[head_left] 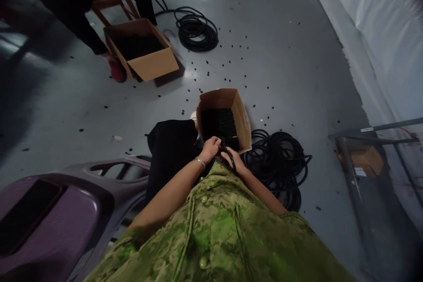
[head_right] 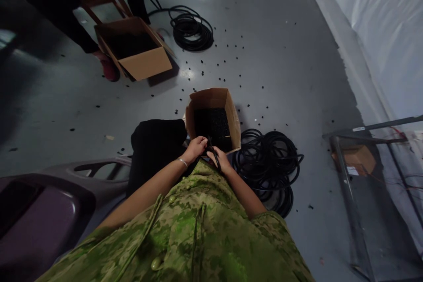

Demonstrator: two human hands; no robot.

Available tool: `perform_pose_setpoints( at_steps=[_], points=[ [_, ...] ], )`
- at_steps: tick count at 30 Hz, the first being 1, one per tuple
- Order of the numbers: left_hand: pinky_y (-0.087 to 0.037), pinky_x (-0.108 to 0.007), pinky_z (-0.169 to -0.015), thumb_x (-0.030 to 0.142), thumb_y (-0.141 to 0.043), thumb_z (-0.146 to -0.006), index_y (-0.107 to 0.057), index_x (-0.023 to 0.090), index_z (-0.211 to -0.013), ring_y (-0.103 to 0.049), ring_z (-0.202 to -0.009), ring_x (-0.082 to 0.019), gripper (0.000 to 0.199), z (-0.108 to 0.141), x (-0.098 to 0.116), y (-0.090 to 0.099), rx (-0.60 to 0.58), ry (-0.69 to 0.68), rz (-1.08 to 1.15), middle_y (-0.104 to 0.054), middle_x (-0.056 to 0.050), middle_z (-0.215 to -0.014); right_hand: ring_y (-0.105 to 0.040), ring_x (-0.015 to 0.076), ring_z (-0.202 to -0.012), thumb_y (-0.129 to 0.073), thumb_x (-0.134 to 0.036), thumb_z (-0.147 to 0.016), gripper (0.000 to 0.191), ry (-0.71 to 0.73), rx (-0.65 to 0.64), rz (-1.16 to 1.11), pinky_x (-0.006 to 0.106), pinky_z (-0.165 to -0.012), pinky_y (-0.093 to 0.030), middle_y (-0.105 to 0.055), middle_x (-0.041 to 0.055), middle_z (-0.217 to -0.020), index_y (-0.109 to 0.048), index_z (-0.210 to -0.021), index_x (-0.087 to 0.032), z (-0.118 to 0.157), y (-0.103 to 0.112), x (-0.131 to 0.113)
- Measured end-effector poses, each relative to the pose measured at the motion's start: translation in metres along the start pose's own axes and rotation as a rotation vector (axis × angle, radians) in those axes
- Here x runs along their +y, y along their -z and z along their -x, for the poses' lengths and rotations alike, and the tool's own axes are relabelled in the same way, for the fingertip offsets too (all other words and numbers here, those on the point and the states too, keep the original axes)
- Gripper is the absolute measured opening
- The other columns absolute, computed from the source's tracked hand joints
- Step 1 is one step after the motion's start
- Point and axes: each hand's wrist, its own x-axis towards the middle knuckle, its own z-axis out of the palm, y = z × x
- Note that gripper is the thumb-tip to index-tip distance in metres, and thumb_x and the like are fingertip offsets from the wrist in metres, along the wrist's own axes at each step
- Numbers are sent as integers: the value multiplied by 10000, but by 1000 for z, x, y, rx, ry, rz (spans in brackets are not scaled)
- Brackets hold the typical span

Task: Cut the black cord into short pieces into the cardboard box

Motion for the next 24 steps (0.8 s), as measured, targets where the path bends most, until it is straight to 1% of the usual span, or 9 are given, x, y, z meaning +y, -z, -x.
perform_pose_setpoints(
  at_steps=[9, 14, 20, 24],
  points=[
    [-396, -224, -596, 239, -510, -873, -607, 162, -784, -485, -568, -111, 153, -1, -1, 0, 8, -34, 20, -565, 22, -625, -593, 168, -757, -630, -491, -845, 362, 0, 17, -77, 271, -694, -496, -658, 0, -849, -662, -1075, -212, 2, 0, 2],
    [-410, -231, -608, 238, -485, -882, -614, 161, -812, -502, -581, -120, 165, -1, -2, 0, 5, -40, 2, -574, 18, -627, -595, 170, -741, -618, -481, -861, 350, -2, 7, -49, 274, -692, -491, -648, -3, -804, -667, -1079, -212, 1, 0, 1],
    [-394, -226, -597, 250, -473, -888, -605, 164, -822, -473, -557, -109, 171, -1, -2, 0, -13, -34, -1, -561, 22, -630, -592, 159, -711, -609, -467, -869, 357, -15, 5, -24, 270, -682, -490, -658, -1, -825, -661, -1111, -211, 1, 0, 1],
    [-389, -223, -591, 248, -474, -883, -602, 165, -817, -467, -553, -108, 167, -1, -1, 1, -20, -33, -9, -549, 25, -620, -593, 166, -732, -599, -458, -869, 349, 11, 21, 56, 279, -703, -488, -661, 3, -840, -678, -1101, -209, 0, 1, 0]
  ],
)
